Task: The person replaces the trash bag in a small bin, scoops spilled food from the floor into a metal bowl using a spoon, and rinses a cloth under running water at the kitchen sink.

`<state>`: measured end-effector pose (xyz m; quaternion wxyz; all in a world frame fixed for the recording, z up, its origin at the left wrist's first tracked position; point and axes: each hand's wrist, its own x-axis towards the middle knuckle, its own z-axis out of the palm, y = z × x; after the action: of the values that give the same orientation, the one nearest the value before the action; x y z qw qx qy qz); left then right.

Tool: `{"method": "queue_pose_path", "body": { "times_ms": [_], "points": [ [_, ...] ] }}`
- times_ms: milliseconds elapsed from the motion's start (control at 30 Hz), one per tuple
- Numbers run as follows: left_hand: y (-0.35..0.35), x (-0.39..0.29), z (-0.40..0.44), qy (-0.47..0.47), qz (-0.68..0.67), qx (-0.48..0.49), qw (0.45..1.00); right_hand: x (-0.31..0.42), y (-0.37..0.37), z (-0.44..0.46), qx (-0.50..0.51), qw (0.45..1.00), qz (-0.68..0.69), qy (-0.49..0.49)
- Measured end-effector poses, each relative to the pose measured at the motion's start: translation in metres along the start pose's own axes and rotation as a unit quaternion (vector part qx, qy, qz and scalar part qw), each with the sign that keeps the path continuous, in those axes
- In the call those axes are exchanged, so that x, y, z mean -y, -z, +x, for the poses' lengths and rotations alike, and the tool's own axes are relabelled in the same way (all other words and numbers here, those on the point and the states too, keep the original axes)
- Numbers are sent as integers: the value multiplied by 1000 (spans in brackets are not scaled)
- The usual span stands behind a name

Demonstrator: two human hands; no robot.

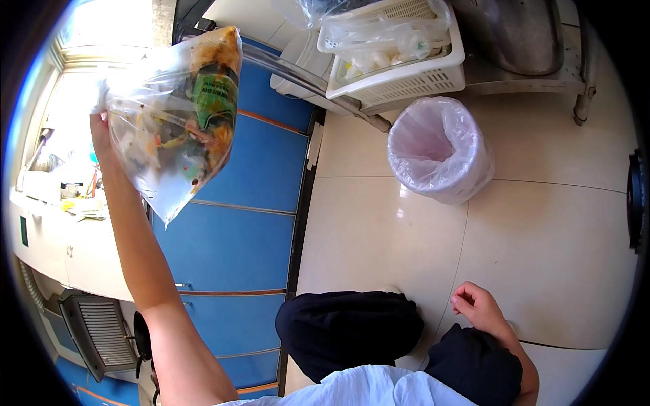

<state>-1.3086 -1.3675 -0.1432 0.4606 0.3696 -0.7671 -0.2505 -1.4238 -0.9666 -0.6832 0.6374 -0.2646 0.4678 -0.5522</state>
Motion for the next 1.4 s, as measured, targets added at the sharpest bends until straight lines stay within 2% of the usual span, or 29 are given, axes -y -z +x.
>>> {"method": "queue_pose_path", "body": {
  "times_ms": [400,633,733,767,800,867,900,933,1067,1133,1200,1333,1400],
  "points": [
    [1,9,-11,-8,-4,-3,1000,-2,0,-2,18,1000,-11,-11],
    [-6,17,-8,-36,-21,19,999,-4,-1,-5,-6,1000,-11,-14],
    [-25,25,-27,-45,-48,23,998,1,0,-6,-7,1000,-7,-17],
    [-55,17,-51,-21,-97,-22,995,2,0,-7,-1,1000,-7,-23],
    [-59,24,-51,-17,-101,-21,995,0,-1,-7,-5,1000,-9,-26],
    [-74,35,-54,13,-225,236,945,-4,-1,-5,0,1000,-8,-12],
    [-91,44,-62,20,-240,189,952,-4,-1,-6,-3,1000,-11,-17],
    [-114,46,-73,26,-230,128,964,-2,-1,-6,0,1000,-10,-14],
    [-173,74,-106,76,-185,61,978,-3,1,-12,-6,1000,-24,-7],
    [-185,89,-119,102,-150,159,971,-5,1,-15,-16,1000,-18,-15],
    [-207,94,-135,141,-118,172,968,-5,1,-16,-24,999,-12,-22],
    [-234,115,-137,121,-52,239,962,-2,0,-13,-21,999,-25,-8],
    [-248,118,-137,100,44,268,957,0,0,-12,-28,999,-31,-10]
  ]
}}
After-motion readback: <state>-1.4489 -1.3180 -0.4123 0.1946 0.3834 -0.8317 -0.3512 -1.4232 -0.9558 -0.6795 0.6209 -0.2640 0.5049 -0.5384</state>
